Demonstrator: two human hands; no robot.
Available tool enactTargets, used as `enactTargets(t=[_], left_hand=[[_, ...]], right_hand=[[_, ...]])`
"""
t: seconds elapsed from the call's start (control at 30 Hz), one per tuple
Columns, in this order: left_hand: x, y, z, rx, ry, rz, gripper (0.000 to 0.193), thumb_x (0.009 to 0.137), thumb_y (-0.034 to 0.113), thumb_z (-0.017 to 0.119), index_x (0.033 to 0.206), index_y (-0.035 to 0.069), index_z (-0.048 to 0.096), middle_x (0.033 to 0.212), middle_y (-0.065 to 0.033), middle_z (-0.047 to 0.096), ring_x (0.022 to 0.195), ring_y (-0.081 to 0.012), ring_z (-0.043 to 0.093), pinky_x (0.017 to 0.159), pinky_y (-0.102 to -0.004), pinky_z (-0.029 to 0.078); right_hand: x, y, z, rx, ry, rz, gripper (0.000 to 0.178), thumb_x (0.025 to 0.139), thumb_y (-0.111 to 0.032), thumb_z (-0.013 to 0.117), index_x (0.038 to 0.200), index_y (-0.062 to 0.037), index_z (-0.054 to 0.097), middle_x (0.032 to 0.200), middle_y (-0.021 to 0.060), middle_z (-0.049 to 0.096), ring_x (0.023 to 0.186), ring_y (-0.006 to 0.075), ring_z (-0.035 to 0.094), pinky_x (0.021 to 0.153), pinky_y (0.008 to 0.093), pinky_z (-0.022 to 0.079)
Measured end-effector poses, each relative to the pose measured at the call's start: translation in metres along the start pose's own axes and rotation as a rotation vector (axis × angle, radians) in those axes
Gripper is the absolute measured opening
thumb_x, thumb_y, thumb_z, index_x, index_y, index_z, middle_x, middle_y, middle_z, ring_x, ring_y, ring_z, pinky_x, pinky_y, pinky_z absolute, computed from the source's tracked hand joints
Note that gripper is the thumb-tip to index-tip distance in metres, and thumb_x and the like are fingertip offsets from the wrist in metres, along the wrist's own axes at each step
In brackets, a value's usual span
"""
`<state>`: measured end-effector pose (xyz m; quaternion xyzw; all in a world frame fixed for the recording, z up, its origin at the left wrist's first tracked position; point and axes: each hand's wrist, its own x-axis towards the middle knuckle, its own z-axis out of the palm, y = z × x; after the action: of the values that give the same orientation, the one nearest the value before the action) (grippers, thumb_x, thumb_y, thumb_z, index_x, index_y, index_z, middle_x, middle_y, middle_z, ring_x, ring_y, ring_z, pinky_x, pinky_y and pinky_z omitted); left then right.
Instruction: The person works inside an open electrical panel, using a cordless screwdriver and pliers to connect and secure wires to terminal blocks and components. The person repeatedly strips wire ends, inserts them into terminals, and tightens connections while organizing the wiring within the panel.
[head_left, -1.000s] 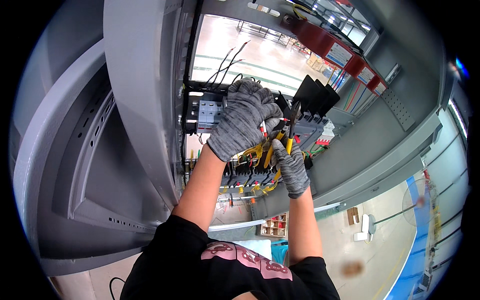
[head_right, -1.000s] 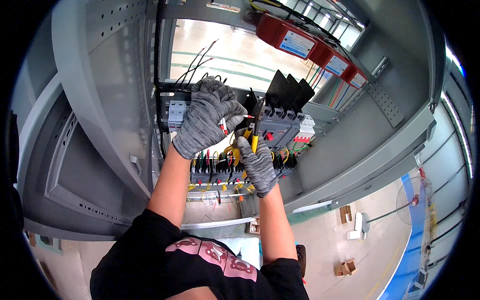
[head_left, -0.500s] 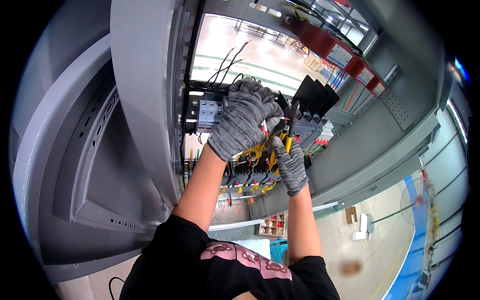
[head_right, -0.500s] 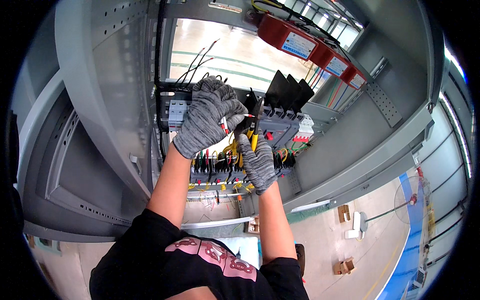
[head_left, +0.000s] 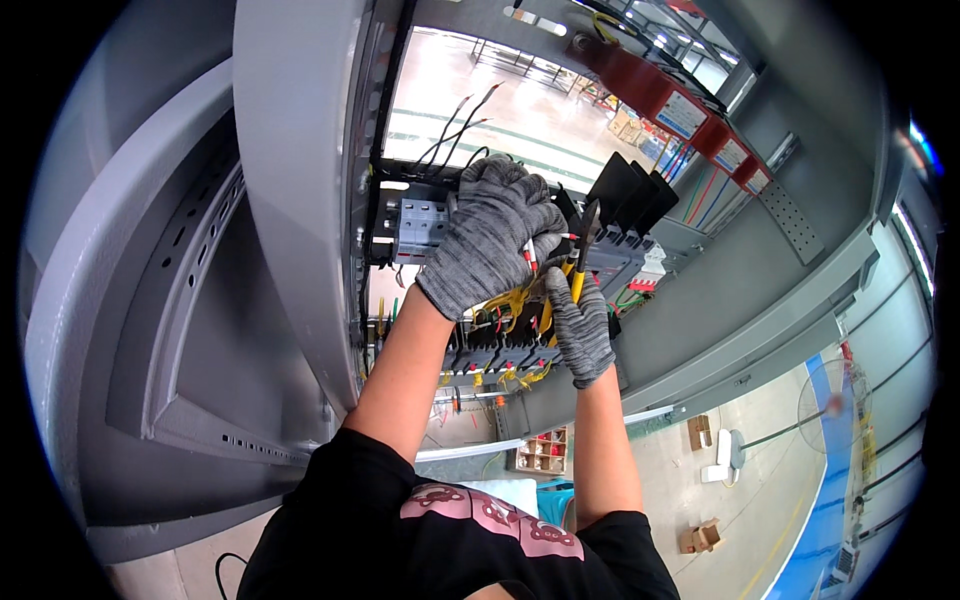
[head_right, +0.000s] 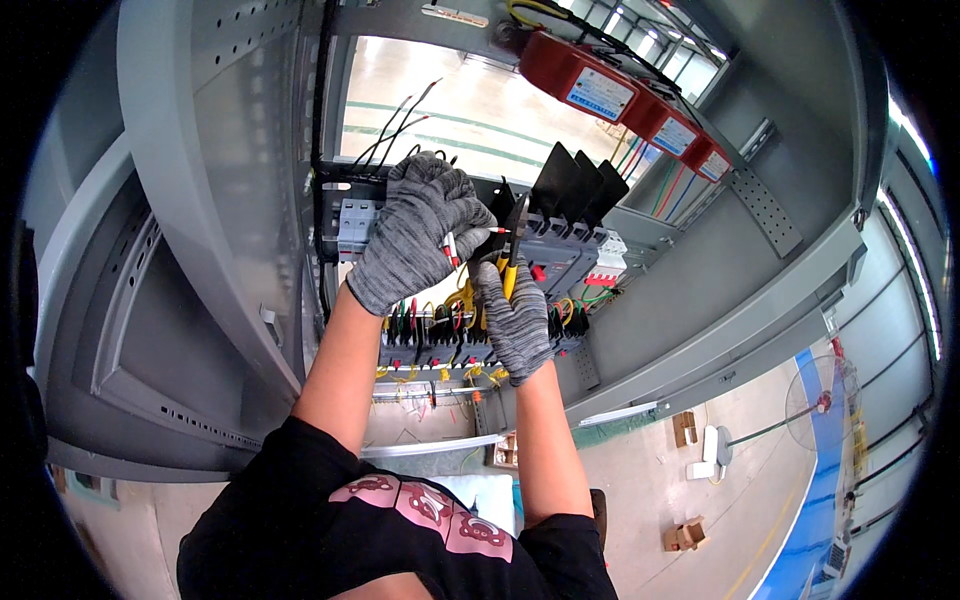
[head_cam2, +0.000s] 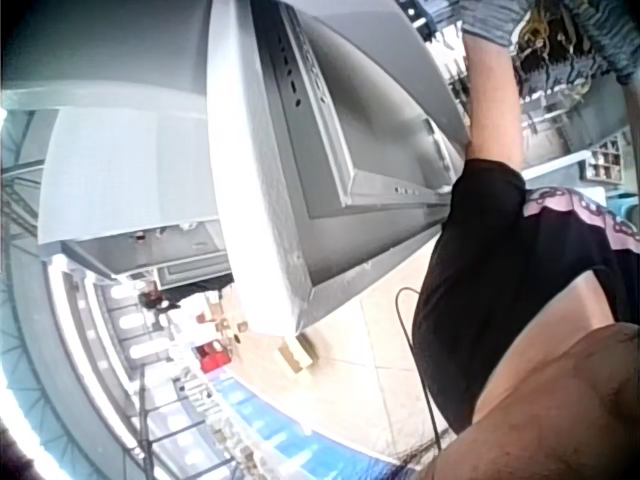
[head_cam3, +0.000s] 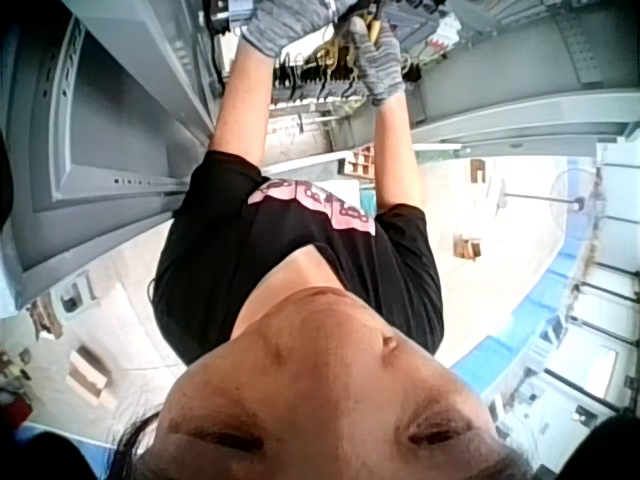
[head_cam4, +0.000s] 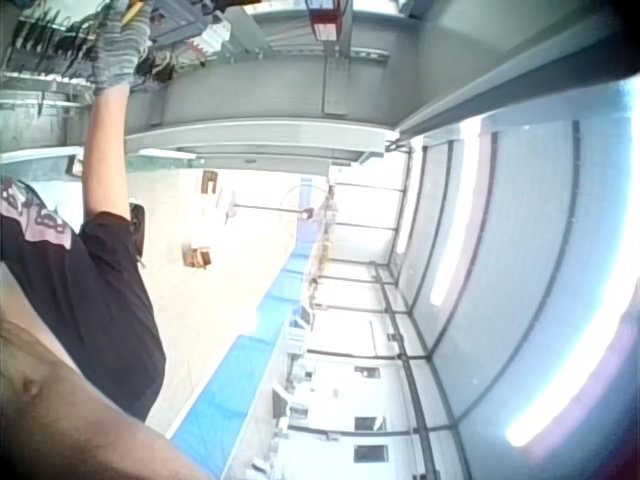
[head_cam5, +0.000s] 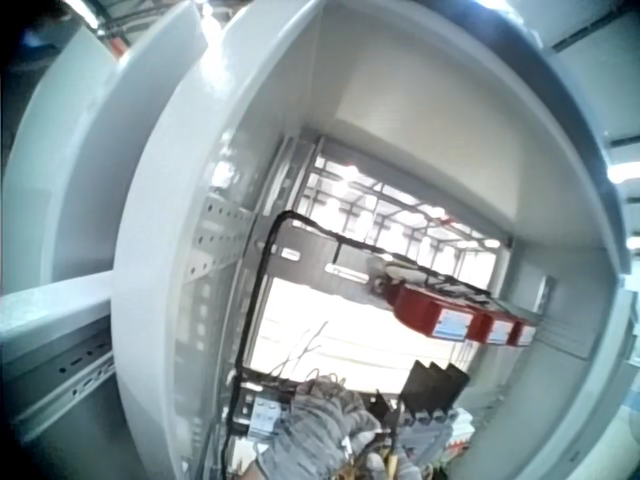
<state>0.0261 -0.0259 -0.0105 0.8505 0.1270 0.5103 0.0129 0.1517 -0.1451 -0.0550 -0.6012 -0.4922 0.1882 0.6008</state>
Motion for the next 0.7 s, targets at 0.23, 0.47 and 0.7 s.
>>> enactTargets(t=[0.23,0.47,0.7], left_hand=[[-0.001,-0.003,0.004,0.027,0.021,0.013,0.017,0.078,0.031,0.066,0.087,0.018,0.071,0.097,-0.0055,0.061,0.105,-0.0286,0.052,0.104,-0.0486,0.029],[0.0,-0.002,0.003,0.047,0.005,0.007,0.018,0.077,0.031,0.067,0.089,0.018,0.071,0.099,-0.0068,0.062,0.105,-0.029,0.053,0.103,-0.0485,0.03],[0.001,0.0,-0.001,0.096,-0.003,0.026,0.018,0.077,0.031,0.067,0.088,0.017,0.071,0.098,-0.0069,0.062,0.104,-0.0289,0.053,0.101,-0.0475,0.032]], right_hand=[[-0.001,-0.008,-0.003,0.059,-0.067,0.087,0.024,0.097,-0.017,0.053,0.117,-0.0028,0.056,0.097,0.0037,0.063,0.086,0.0088,0.058,0.076,0.0237,0.048],[0.001,-0.003,-0.006,0.119,-0.109,0.086,0.022,0.095,-0.02,0.055,0.114,-0.0078,0.056,0.085,0.0019,0.065,0.063,0.0055,0.056,0.051,0.018,0.043],[0.0,-0.01,-0.002,0.119,-0.062,0.185,0.017,0.095,-0.015,0.055,0.107,-0.0036,0.058,0.086,0.0013,0.061,0.076,0.0091,0.056,0.07,0.023,0.047]])
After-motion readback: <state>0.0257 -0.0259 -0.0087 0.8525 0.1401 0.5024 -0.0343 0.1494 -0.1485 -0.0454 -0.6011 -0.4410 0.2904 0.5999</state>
